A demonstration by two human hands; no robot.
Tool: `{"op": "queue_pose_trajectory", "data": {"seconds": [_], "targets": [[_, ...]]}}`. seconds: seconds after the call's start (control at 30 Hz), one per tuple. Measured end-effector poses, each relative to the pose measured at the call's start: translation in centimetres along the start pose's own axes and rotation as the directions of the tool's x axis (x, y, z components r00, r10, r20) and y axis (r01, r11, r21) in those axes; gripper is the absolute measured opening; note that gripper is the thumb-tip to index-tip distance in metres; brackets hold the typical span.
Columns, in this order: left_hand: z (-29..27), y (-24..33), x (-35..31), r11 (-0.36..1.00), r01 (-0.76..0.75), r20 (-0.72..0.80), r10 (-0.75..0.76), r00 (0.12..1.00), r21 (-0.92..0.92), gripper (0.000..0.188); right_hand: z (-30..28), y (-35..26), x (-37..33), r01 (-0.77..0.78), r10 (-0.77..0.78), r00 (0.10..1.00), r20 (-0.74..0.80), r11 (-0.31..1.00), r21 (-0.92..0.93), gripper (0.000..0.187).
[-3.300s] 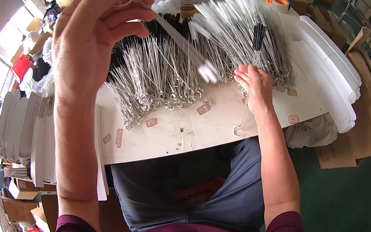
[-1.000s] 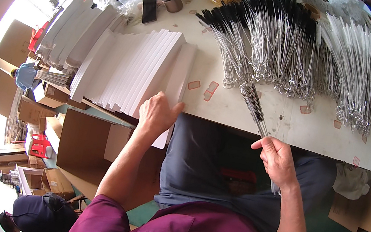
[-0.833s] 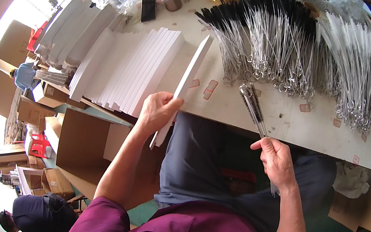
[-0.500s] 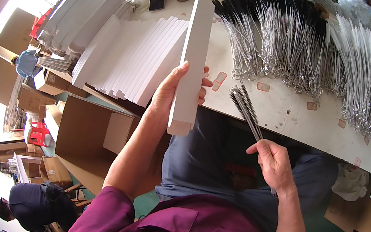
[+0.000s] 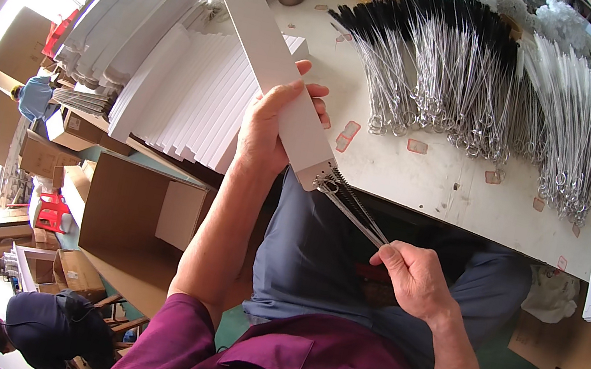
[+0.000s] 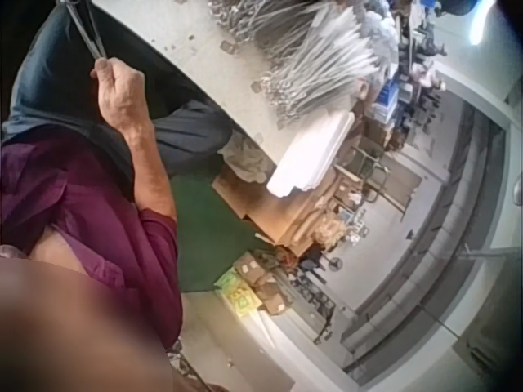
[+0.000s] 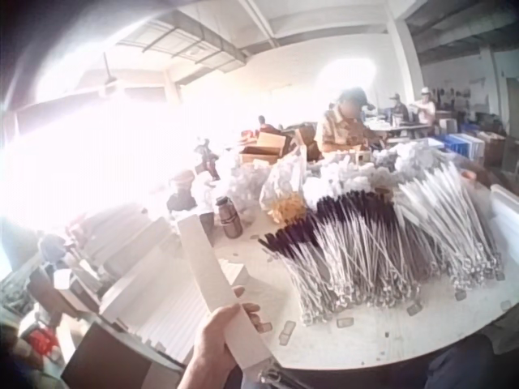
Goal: Packaging wire cleaning brushes into white cardboard boxes in a workshop environment.
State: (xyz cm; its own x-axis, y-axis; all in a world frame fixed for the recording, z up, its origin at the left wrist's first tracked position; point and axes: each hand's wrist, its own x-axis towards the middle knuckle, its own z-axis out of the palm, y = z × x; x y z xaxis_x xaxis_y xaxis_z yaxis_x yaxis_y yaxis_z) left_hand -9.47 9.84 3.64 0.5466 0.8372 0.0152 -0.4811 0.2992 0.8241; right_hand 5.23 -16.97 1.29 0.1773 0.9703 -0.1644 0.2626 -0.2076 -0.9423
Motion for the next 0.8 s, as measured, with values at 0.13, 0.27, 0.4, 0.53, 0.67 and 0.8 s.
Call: {"op": "queue_pose_trajectory", "data": {"seconds": [0.13,0.27,0.4,0.53,0.67,0.8], "targets": [[0.3,-0.3,-0.4,0.998,0.000,-0.021,-0.002,1.000,-0.055,0.049,0.0,0.4,0.6,0.002,-0.002,1.000,0.000,1.000,0.002,0.046],[0.6,-0.3,-0.7,0.995,0.008,-0.010,-0.009,1.000,-0.097,0.049,-0.2,1.0,1.0,-0.002,0.002,1.000,0.016,0.999,0.043,0.048],[1.0,-0.8,-1.4,0.998,0.017,-0.041,-0.020,0.999,-0.068,0.044,-0.4,0.4,1.5,-0.020,0.014,0.999,-0.040,0.988,-0.152,0.045],[1.1,-1.7,-1.1,0.998,0.030,-0.149,-0.038,0.988,-0.055,0.041,0.4,1.8,1.6,0.106,-0.190,0.964,-0.188,0.917,-0.385,0.040],[0.9,-2.3,-1.2,0.998,0.053,-0.225,-0.060,0.973,-0.036,0.039,0.7,1.3,1.5,0.102,-0.243,0.943,-0.227,0.860,-0.499,0.040],[0.7,-3.0,-1.5,0.997,0.071,-0.204,-0.066,0.977,0.017,0.037,0.6,1.6,1.6,0.115,-0.214,0.956,-0.200,0.903,-0.415,0.036]]}}
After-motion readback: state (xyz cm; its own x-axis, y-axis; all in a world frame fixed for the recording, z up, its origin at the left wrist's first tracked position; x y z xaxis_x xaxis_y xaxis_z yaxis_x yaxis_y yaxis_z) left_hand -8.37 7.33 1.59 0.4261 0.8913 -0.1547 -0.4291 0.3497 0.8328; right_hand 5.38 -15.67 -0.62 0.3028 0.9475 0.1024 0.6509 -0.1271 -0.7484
